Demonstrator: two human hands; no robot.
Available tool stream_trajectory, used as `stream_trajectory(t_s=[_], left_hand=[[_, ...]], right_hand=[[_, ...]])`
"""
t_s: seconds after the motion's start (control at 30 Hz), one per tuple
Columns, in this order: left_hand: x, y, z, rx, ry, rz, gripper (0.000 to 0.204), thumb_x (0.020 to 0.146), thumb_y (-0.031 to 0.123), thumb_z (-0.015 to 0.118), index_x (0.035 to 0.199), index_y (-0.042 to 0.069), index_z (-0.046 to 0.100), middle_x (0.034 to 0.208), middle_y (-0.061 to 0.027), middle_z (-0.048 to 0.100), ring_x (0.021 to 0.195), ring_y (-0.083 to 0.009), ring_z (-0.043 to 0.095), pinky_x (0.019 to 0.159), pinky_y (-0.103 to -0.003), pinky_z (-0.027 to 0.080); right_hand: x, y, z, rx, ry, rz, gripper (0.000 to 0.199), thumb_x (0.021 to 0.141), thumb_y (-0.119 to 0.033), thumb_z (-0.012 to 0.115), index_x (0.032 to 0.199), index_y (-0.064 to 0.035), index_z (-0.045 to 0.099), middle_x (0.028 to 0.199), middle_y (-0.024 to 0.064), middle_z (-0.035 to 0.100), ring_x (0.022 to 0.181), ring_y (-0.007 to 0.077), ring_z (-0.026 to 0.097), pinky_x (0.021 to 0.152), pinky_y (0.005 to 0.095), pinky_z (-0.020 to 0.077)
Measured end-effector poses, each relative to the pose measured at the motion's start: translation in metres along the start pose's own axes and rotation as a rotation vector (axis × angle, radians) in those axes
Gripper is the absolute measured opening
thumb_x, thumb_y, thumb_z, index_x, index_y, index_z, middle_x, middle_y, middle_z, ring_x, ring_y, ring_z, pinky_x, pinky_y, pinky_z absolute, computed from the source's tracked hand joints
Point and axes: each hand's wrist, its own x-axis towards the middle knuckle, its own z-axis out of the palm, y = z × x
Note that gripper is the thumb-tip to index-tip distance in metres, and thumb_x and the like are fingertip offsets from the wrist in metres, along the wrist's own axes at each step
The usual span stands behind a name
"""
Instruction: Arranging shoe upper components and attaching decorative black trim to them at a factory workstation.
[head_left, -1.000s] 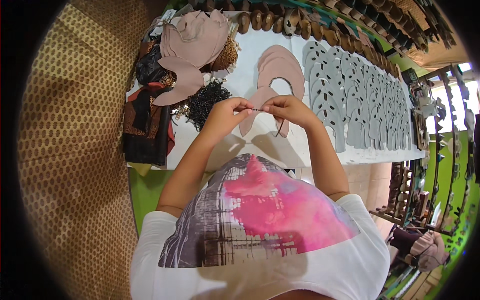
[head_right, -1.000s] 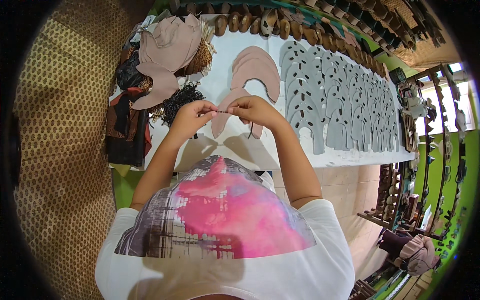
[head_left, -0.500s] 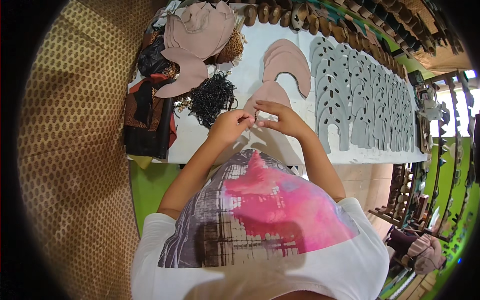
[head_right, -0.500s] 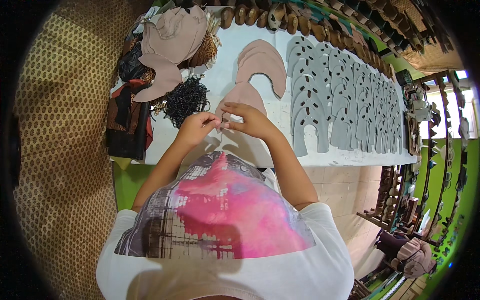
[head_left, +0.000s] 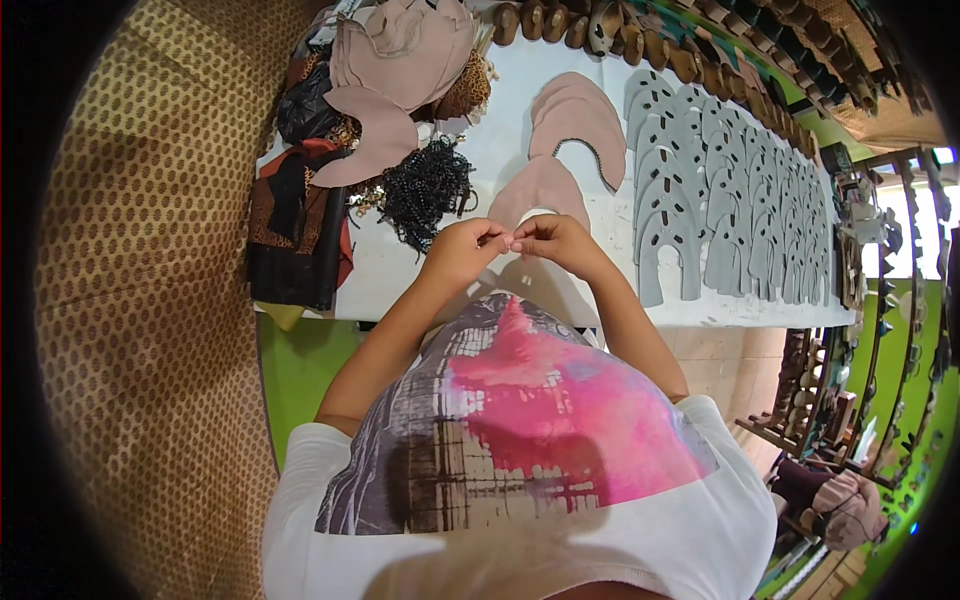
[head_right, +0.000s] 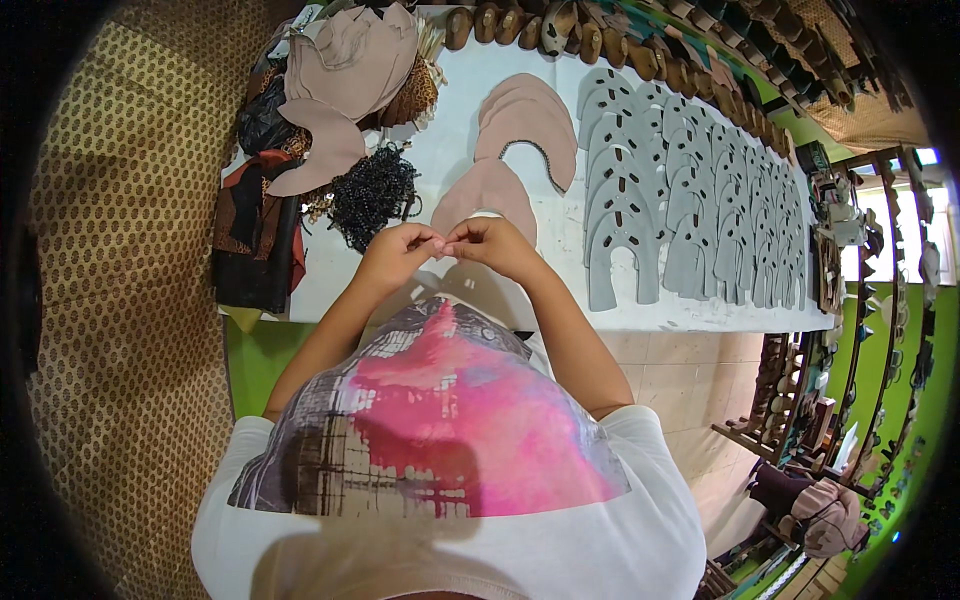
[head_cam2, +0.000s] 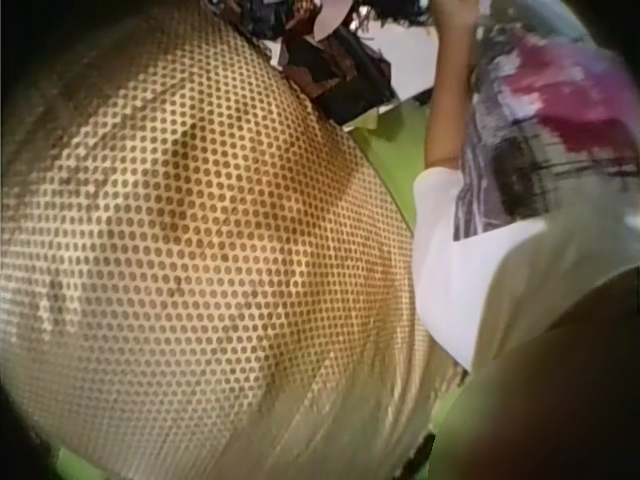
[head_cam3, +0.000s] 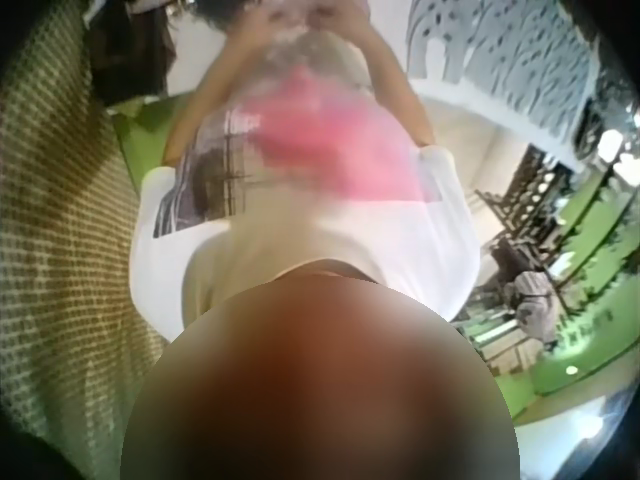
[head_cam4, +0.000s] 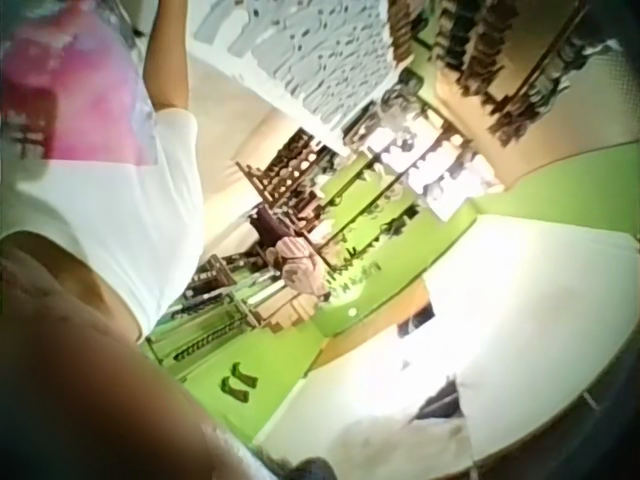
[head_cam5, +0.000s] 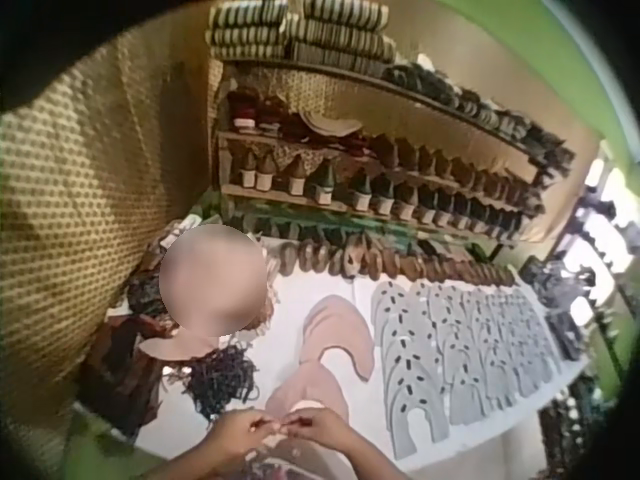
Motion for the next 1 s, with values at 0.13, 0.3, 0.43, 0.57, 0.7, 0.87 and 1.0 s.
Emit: stream_trajectory(t_s=[0.13, 0.3, 0.43, 0.57, 0.7, 0.87, 1.0], left_hand=[[-0.004, -0.010, 0.001, 0.095, 0.044, -0.057, 0.024, 0.081, 0.024, 0.062, 0.088, 0.002, 0.065, 0.076, -0.0095, 0.065, 0.068, -0.0177, 0.061, 0.062, -0.029, 0.046], [-0.008, -0.025, -0.006, 0.434, 0.019, -0.144, 0.021, 0.079, 0.024, 0.060, 0.088, 0.005, 0.065, 0.080, -0.0115, 0.065, 0.075, -0.0273, 0.062, 0.065, -0.035, 0.048], [-0.013, -0.035, -0.006, 0.601, 0.024, 0.104, 0.021, 0.081, 0.019, 0.054, 0.097, 0.011, 0.063, 0.083, -0.0108, 0.061, 0.076, -0.0302, 0.059, 0.064, -0.039, 0.047], [-0.019, -0.034, 0.002, 0.770, 0.016, 0.212, 0.025, 0.083, 0.016, 0.051, 0.106, 0.016, 0.061, 0.080, -0.0115, 0.054, 0.073, -0.0294, 0.057, 0.061, -0.039, 0.047], [-0.016, -0.040, 0.003, 0.833, 0.006, 0.216, 0.024, 0.083, 0.017, 0.052, 0.105, 0.017, 0.062, 0.079, -0.0112, 0.054, 0.072, -0.0286, 0.058, 0.061, -0.039, 0.047], [-0.016, -0.045, 0.002, 0.835, -0.004, 0.196, 0.025, 0.083, 0.016, 0.051, 0.106, 0.018, 0.062, 0.078, -0.0106, 0.054, 0.071, -0.0282, 0.057, 0.060, -0.039, 0.047], [-0.016, -0.045, 0.001, 0.809, -0.013, 0.171, 0.028, 0.083, 0.015, 0.051, 0.108, 0.020, 0.062, 0.079, -0.0103, 0.054, 0.071, -0.0280, 0.057, 0.060, -0.039, 0.047]], right_hand=[[0.005, 0.013, 0.003, -0.073, 0.018, 0.085, 0.017, 0.078, -0.018, 0.069, 0.086, -0.0040, 0.067, 0.076, -0.0007, 0.063, 0.072, 0.0087, 0.058, 0.062, 0.0224, 0.0430], [0.019, 0.033, 0.007, -0.393, 0.121, 0.078, 0.016, 0.076, -0.018, 0.064, 0.082, -0.0043, 0.067, 0.074, 0.0044, 0.065, 0.067, 0.0127, 0.059, 0.064, 0.0266, 0.0455], [0.031, 0.045, 0.004, -0.508, 0.071, 0.094, 0.017, 0.075, -0.019, 0.061, 0.082, -0.0045, 0.067, 0.073, 0.0072, 0.065, 0.067, 0.0153, 0.060, 0.064, 0.0277, 0.0464], [0.038, 0.050, 0.006, -0.552, 0.034, 0.064, 0.018, 0.075, -0.020, 0.061, 0.081, -0.0043, 0.068, 0.072, 0.0071, 0.065, 0.066, 0.0158, 0.061, 0.064, 0.0282, 0.0465], [0.043, 0.053, 0.008, -0.569, 0.009, 0.071, 0.019, 0.075, -0.022, 0.062, 0.080, -0.0050, 0.068, 0.070, 0.0072, 0.065, 0.066, 0.0160, 0.061, 0.063, 0.0284, 0.0463], [0.044, 0.049, 0.011, -0.637, 0.028, 0.105, 0.021, 0.073, -0.025, 0.063, 0.079, -0.0061, 0.069, 0.069, 0.0085, 0.064, 0.061, 0.0170, 0.059, 0.059, 0.0298, 0.0458], [0.044, 0.046, 0.011, -0.629, 0.034, 0.145, 0.022, 0.072, -0.026, 0.063, 0.078, -0.0061, 0.068, 0.067, 0.0089, 0.064, 0.058, 0.0183, 0.059, 0.057, 0.0305, 0.0455]])
